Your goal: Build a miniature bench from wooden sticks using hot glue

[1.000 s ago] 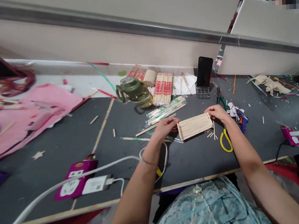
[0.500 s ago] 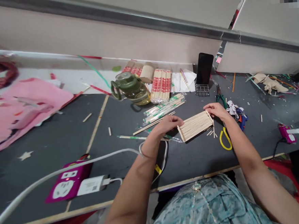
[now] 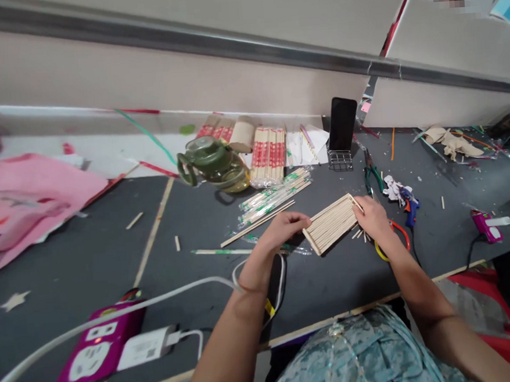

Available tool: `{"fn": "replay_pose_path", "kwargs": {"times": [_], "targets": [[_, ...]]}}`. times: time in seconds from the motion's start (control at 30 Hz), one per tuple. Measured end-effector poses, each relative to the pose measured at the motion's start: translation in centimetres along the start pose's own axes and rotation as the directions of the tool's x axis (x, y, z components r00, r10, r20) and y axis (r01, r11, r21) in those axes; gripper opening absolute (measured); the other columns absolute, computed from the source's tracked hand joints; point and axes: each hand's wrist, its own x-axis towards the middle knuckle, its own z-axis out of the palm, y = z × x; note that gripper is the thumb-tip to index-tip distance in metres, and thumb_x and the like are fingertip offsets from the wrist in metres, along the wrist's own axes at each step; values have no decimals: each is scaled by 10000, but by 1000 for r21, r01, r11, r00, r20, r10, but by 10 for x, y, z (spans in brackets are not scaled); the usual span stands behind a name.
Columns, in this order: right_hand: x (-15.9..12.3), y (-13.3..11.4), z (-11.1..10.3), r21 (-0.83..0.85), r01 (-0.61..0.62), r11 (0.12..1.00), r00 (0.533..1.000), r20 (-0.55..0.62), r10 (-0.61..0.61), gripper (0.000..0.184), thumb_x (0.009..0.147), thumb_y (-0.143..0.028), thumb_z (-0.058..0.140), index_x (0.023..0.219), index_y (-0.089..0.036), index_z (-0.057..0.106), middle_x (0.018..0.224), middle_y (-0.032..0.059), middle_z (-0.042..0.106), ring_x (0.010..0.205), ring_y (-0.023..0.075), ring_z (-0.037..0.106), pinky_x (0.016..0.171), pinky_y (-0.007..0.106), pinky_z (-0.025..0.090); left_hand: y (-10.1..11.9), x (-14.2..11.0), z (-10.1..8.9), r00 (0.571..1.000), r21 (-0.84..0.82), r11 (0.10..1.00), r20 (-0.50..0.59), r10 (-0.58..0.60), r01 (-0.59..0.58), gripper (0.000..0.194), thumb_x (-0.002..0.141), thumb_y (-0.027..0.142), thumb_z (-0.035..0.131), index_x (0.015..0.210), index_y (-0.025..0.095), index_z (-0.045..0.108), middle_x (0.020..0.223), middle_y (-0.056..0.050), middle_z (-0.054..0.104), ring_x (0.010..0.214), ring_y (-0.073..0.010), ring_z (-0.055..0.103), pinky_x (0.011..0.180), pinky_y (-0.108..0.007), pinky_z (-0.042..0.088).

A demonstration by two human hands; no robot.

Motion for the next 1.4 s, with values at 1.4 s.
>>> {"fn": "replay_pose_path", "kwargs": {"times": [1.4], "targets": [[-56,134,-59,881,-258,396,600,-175,781,355,546,-374,777,834,-199,664,712,-32,686,592,121,646,555,240,556,-11,-1,14,979,-146,989,-203,-32,2,485,533,530,860,777,121,765,525,33,528,462,-55,285,452,-223,162]]}}
